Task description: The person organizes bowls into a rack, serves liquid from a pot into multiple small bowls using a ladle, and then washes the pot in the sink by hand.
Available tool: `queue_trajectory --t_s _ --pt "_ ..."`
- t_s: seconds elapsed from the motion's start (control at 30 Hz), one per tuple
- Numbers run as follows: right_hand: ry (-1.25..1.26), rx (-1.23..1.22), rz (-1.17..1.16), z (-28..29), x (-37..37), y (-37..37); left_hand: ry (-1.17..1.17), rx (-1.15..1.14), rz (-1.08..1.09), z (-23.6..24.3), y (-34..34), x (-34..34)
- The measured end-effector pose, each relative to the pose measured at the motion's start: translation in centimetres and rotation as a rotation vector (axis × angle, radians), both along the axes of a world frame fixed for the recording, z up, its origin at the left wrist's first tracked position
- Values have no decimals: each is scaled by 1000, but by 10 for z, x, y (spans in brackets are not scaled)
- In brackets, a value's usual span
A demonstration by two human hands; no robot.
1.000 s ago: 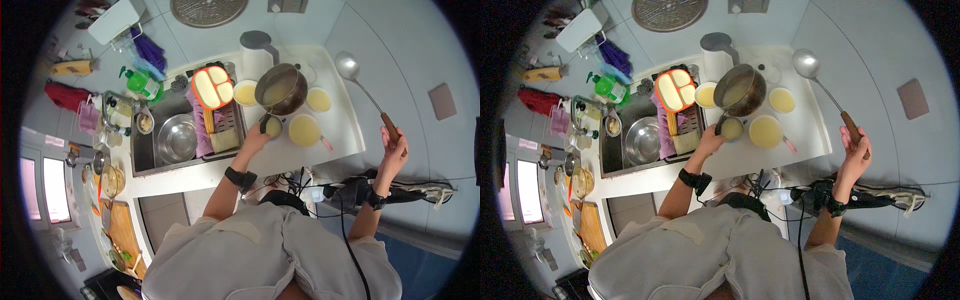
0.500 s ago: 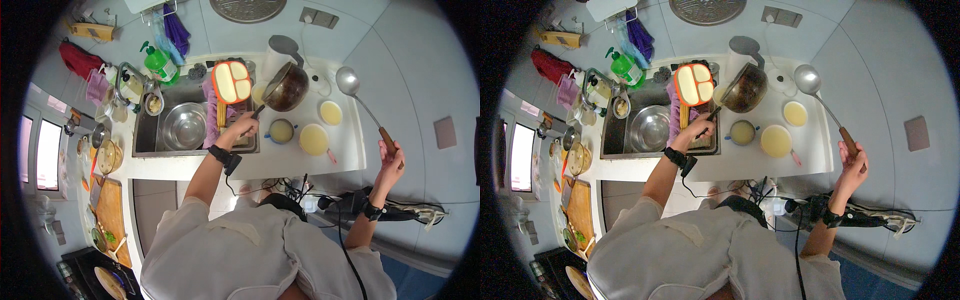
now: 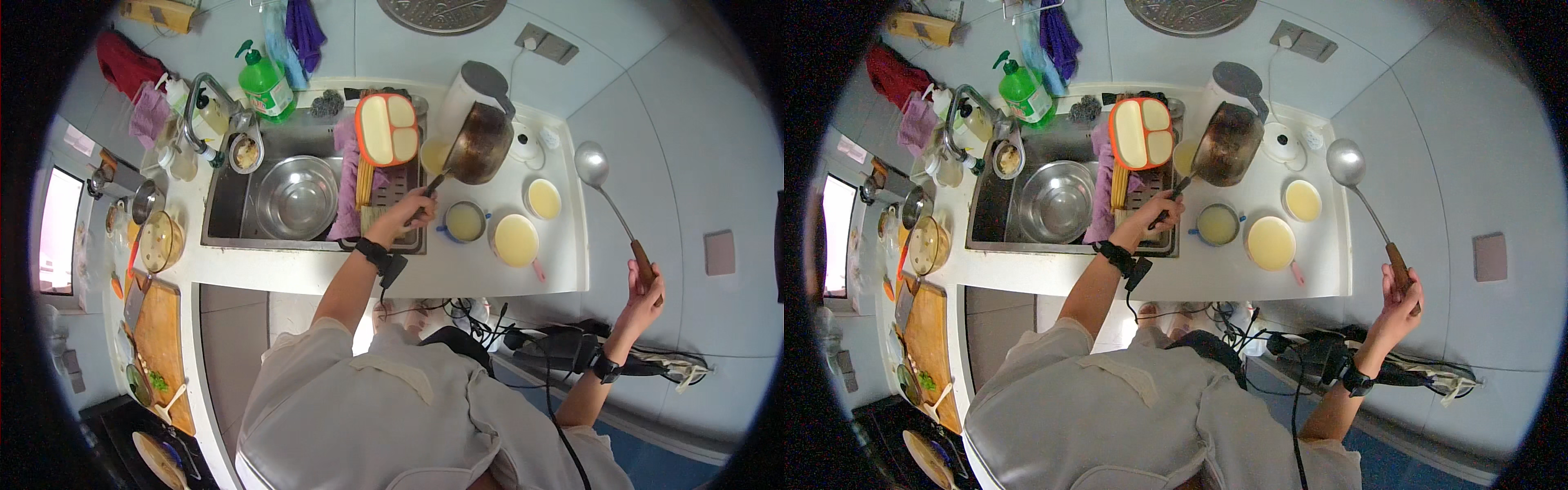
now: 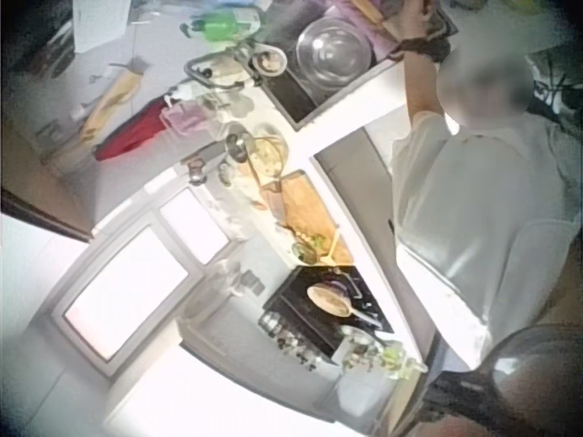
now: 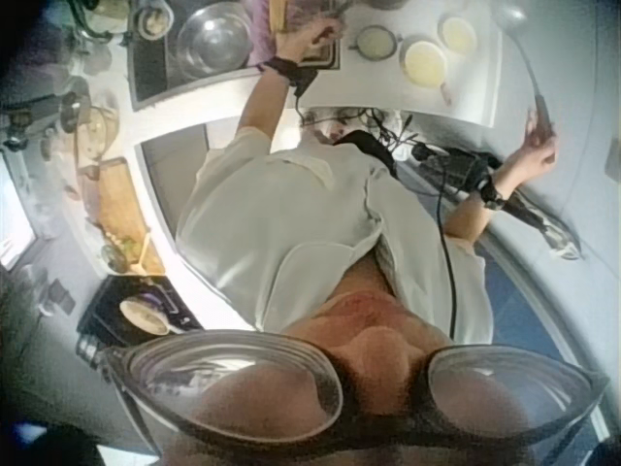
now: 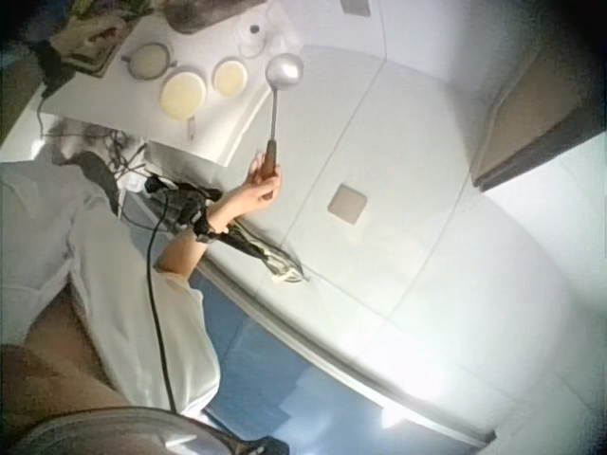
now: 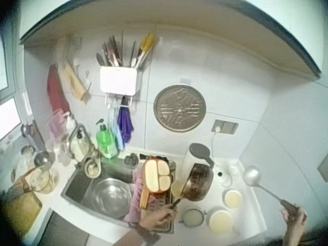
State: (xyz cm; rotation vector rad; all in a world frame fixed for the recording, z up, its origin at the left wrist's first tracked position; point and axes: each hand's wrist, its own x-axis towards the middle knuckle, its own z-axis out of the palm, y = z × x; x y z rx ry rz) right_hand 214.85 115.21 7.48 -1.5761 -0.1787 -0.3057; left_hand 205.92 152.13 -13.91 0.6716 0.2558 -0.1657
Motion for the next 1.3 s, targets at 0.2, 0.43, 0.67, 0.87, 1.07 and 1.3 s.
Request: queue_trajectory --t_s 0.2,0.43,0.67,0.87,1.07,1.3 --pt "-16 -23 -4 0 1 -1 -75 -121 50 2 -6 3" --pt "-36 -26 6 1 0 0 -147 -290 101 10 -12 5" --pt "-28 -43 7 2 0 1 -137 -476 107 2 -12 7" --pt "14 -72 3 2 -2 1 -211 -627 29 -13 -13 9" --pt "32 -90 3 -2 -3 -7 -128 -697 38 -8 -13 8" --pt "128 -55 1 -21 16 -16 -131 -313 130 22 -18 -1"
